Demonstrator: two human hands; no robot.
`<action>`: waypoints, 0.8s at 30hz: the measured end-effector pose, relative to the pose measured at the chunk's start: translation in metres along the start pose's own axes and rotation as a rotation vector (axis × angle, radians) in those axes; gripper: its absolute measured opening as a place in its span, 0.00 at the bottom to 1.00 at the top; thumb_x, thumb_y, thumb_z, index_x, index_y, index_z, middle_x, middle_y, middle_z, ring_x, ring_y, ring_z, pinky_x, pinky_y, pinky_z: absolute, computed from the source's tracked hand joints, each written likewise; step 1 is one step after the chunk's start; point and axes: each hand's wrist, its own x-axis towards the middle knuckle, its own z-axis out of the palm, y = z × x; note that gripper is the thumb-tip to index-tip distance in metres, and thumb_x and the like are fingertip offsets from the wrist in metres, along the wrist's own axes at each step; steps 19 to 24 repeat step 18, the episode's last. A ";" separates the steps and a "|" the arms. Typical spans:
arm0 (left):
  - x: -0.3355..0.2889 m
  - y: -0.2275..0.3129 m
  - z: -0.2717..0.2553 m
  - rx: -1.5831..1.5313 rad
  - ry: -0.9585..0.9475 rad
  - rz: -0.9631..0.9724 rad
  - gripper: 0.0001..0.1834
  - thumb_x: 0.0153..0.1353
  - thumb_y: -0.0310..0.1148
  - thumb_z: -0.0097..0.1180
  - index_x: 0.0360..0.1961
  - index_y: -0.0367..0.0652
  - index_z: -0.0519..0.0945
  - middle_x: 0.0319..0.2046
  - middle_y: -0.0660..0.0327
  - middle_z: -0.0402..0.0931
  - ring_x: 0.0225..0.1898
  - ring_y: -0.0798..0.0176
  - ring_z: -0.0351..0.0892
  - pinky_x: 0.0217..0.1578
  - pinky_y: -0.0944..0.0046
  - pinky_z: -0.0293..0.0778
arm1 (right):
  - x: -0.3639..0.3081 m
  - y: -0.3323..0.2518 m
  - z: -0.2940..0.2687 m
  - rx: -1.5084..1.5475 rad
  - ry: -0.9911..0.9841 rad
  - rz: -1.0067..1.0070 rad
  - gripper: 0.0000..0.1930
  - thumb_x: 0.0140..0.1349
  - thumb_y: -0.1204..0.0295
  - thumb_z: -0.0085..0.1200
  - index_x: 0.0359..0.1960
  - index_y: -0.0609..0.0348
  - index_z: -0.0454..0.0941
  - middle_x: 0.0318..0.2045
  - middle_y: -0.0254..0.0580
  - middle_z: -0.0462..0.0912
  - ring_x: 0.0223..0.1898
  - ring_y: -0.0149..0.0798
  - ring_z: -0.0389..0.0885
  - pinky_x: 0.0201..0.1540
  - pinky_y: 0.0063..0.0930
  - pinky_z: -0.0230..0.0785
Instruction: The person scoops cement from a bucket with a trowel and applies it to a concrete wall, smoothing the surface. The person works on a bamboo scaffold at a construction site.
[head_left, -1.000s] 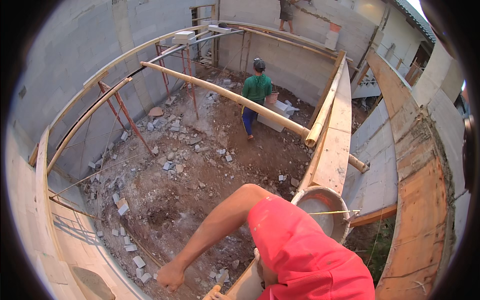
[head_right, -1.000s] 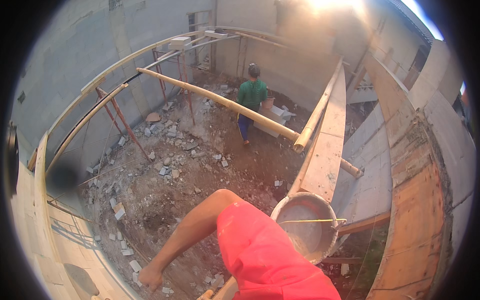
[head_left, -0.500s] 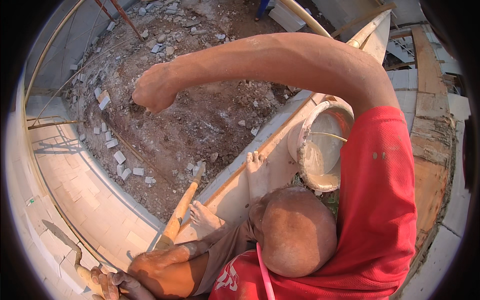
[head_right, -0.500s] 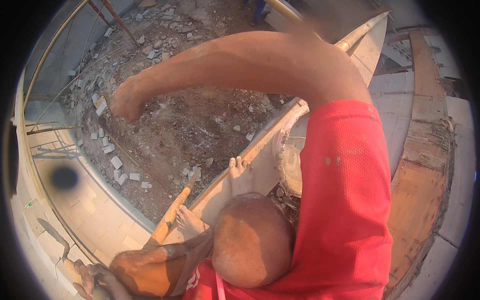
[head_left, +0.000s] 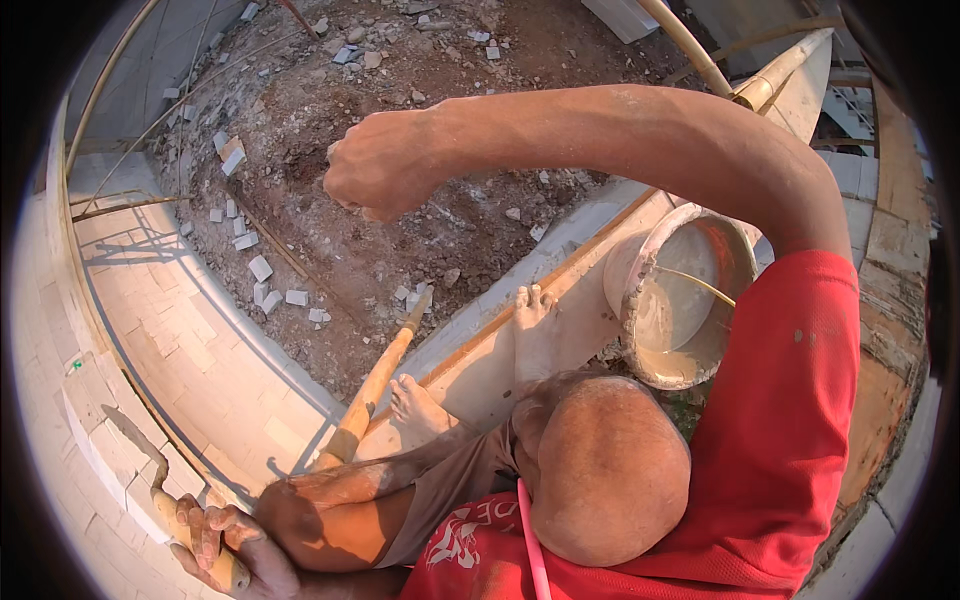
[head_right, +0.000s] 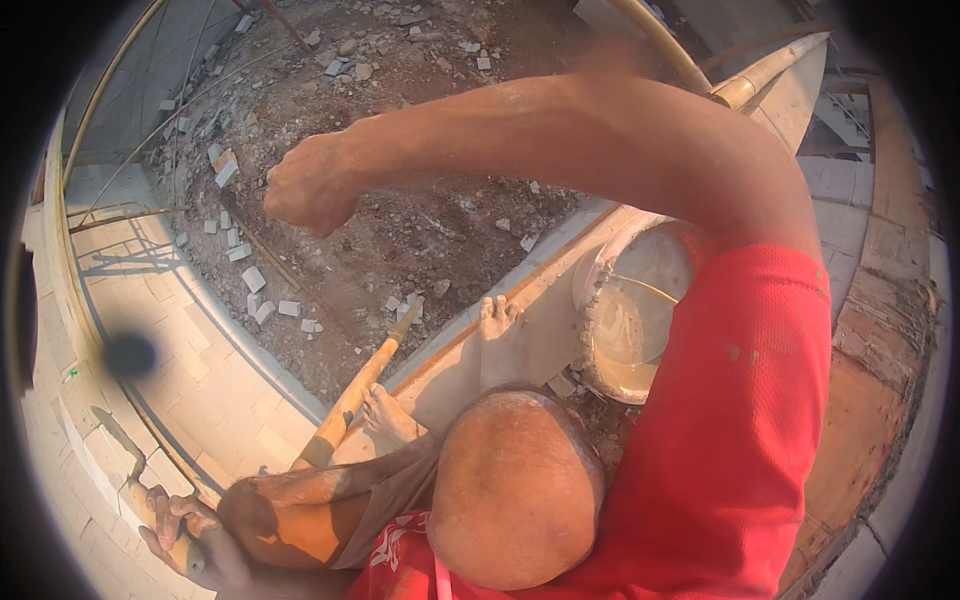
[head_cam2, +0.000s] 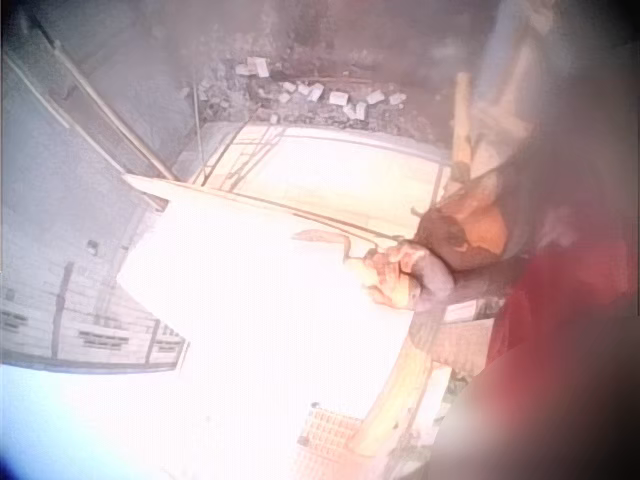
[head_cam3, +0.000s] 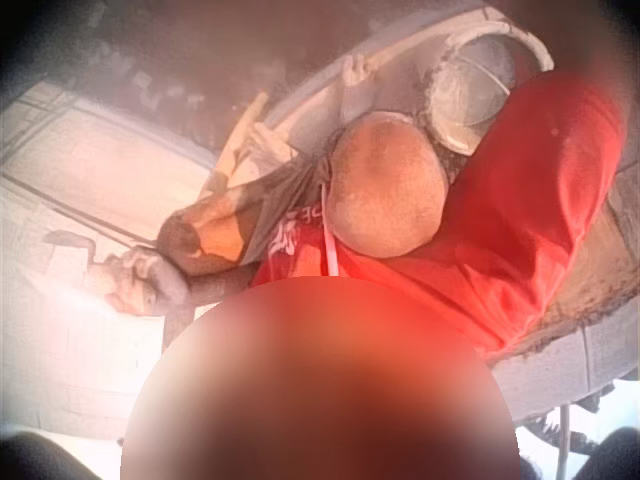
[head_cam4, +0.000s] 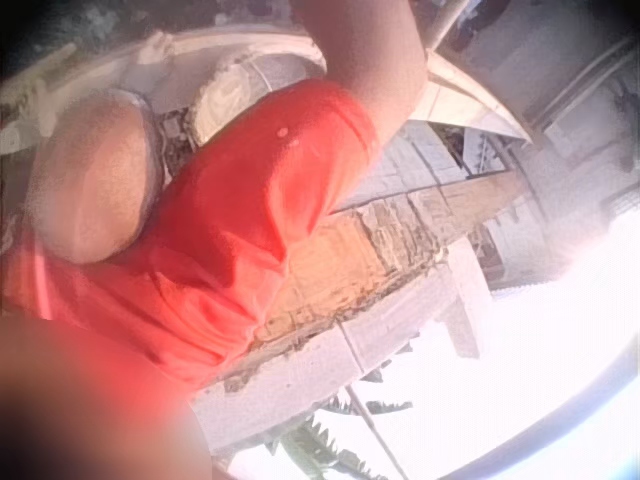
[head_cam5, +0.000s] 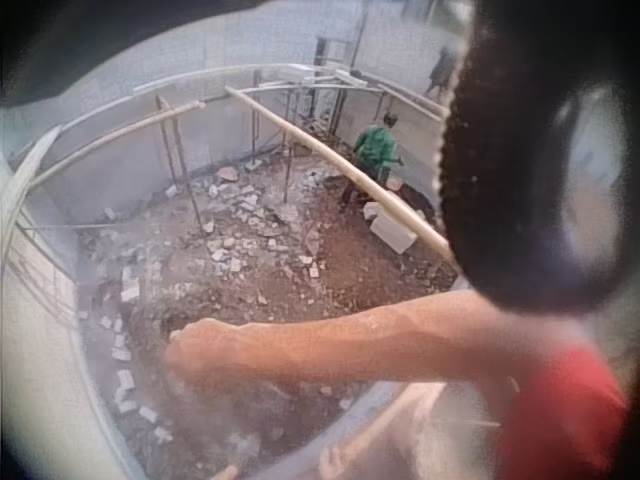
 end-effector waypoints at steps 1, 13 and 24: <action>-0.002 -0.002 0.000 -0.014 -0.010 0.004 0.15 0.76 0.39 0.43 0.54 0.38 0.64 0.29 0.62 0.69 0.38 0.65 0.75 0.62 0.47 0.68 | 0.000 -0.006 0.000 -0.014 0.057 -0.043 0.08 0.54 0.75 0.54 0.27 0.69 0.82 0.27 0.58 0.84 0.33 0.54 0.87 0.37 0.51 0.78; -0.026 0.007 -0.051 -0.160 -0.018 0.107 0.22 0.71 0.41 0.52 0.57 0.36 0.65 0.33 0.60 0.74 0.37 0.63 0.77 0.57 0.50 0.69 | 0.055 -0.040 -0.004 0.120 0.108 -0.209 0.25 0.69 0.55 0.53 0.19 0.63 0.80 0.20 0.54 0.81 0.27 0.59 0.82 0.34 0.52 0.74; 0.011 0.033 -0.110 -0.248 -0.003 0.016 0.31 0.61 0.43 0.66 0.59 0.32 0.73 0.42 0.50 0.81 0.43 0.54 0.79 0.55 0.51 0.71 | 0.070 -0.071 0.103 0.234 -0.006 -0.198 0.22 0.61 0.57 0.54 0.28 0.69 0.84 0.29 0.63 0.85 0.36 0.65 0.85 0.41 0.54 0.79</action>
